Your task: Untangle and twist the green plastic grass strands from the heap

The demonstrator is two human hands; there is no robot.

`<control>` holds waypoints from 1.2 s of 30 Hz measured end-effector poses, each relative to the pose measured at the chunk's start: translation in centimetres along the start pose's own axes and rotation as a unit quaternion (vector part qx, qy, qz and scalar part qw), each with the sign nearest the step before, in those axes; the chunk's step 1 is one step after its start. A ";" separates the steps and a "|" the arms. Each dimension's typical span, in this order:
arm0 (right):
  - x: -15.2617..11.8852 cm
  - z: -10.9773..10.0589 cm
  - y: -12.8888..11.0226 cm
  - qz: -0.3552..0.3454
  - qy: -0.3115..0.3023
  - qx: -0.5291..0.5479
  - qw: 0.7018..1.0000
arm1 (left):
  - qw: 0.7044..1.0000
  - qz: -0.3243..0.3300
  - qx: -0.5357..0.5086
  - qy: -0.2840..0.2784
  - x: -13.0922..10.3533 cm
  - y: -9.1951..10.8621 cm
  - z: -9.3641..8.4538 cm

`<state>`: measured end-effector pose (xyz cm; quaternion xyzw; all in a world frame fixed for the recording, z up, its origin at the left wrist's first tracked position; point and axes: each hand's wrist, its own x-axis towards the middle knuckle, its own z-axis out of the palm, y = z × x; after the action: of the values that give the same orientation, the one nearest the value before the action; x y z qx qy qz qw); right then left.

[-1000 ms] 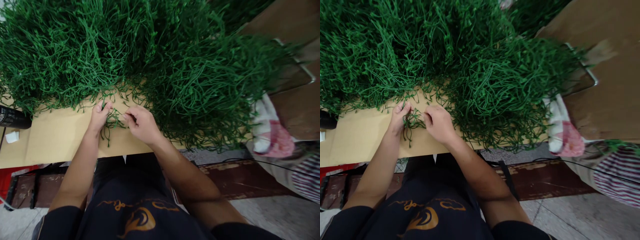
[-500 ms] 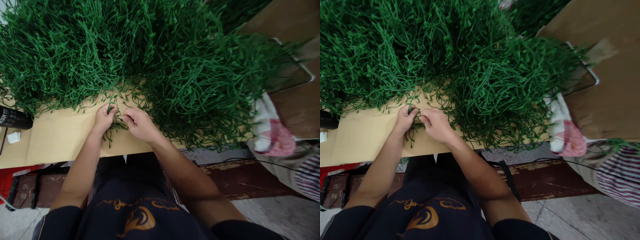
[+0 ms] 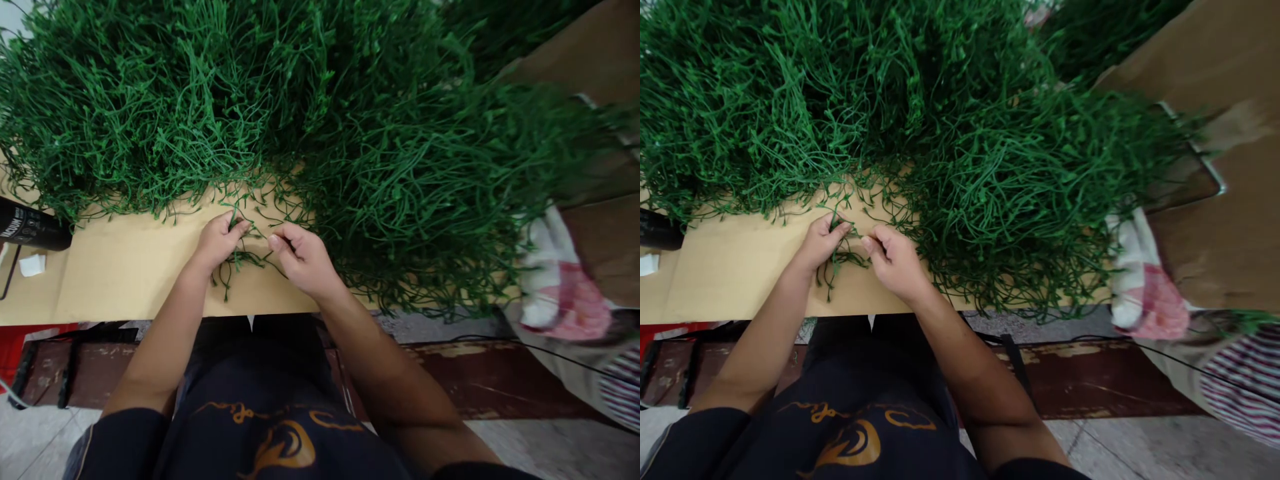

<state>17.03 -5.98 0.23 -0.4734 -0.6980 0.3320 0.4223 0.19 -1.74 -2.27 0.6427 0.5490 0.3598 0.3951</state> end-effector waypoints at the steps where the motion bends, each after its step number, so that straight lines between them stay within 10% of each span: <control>1: 0.2 0.2 0.3 0.004 0.012 -0.009 1.000 | 1.000 0.001 -0.020 -0.012 -0.1 0.1 -0.2; 19: 1.0 0.8 0.0 -0.129 0.007 -0.014 0.991 | 0.984 -0.027 -0.137 -0.112 -0.2 1.9 -1.2; 36: 1.0 1.4 0.1 -0.134 -0.053 -0.104 0.984 | 0.982 -0.024 -0.177 -0.060 0.2 1.6 -0.7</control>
<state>15.58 -5.04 -0.20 -0.3988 -0.8074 0.2228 0.3735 0.28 -1.58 -0.51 0.5695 0.4670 0.4024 0.5437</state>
